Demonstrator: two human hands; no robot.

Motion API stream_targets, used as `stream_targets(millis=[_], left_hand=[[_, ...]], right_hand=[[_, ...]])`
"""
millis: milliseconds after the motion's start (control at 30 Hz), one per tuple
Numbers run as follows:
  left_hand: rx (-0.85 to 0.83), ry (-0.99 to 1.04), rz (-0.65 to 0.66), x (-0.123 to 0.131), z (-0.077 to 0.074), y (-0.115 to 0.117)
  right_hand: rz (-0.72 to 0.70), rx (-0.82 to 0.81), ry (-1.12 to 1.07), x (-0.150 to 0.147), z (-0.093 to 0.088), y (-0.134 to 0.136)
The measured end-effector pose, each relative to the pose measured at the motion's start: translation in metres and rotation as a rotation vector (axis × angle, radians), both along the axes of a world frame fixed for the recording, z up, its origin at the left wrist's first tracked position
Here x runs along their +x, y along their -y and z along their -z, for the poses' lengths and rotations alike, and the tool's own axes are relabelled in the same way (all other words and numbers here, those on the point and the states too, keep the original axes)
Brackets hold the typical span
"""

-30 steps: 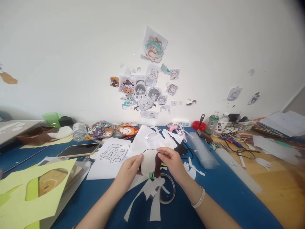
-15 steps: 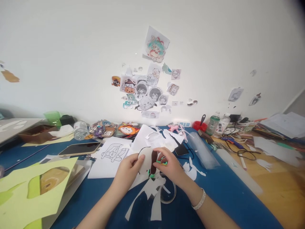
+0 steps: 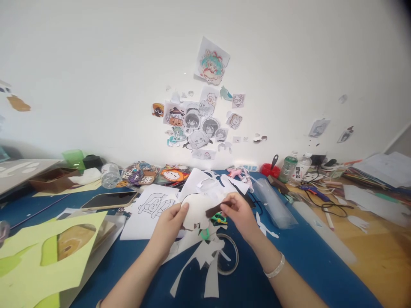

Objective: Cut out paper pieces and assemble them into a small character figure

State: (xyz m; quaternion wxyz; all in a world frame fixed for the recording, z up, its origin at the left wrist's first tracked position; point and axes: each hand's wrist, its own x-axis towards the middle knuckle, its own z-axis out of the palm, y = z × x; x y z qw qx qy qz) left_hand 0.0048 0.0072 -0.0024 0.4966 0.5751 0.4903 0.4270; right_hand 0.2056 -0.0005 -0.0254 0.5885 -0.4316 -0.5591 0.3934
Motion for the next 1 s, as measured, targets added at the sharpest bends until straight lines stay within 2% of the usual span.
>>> stream_targets(millis=[100,167,233,400,567,633,733,867,1000], left_hand=[[-0.135,0.207,0.065,-0.002,-0.001,-0.001],[-0.199,0.290,0.141,-0.002,-0.002,-0.001],[-0.240,0.309,0.198,0.001,-0.002,0.001],[-0.246,0.138,0.211,0.010,0.001,0.007],[-0.059,-0.124,0.150,0.017,0.002,0.010],[0.023,-0.205,0.137,0.017,0.002,0.009],[0.072,-0.207,0.108,0.014,0.004,0.006],[0.119,-0.218,-0.010,0.006,0.009,-0.002],[0.416,-0.413,-0.190,-0.005,0.009,-0.006]], right_hand=[[0.073,-0.013,-0.146,0.009,-0.003,-0.003],[0.027,-0.013,-0.139,0.011,-0.004,-0.002],[-0.088,-0.007,-0.078,0.009,-0.005,0.001],[-0.317,-0.001,-0.006,-0.007,-0.009,0.016],[-0.456,-0.103,-0.093,-0.017,-0.013,0.026],[-0.409,-0.078,-0.034,-0.019,-0.014,0.028],[-0.264,0.002,0.079,-0.020,-0.014,0.029],[-0.214,-0.022,0.025,-0.019,-0.013,0.028],[-0.176,-0.063,-0.036,-0.017,-0.012,0.024]])
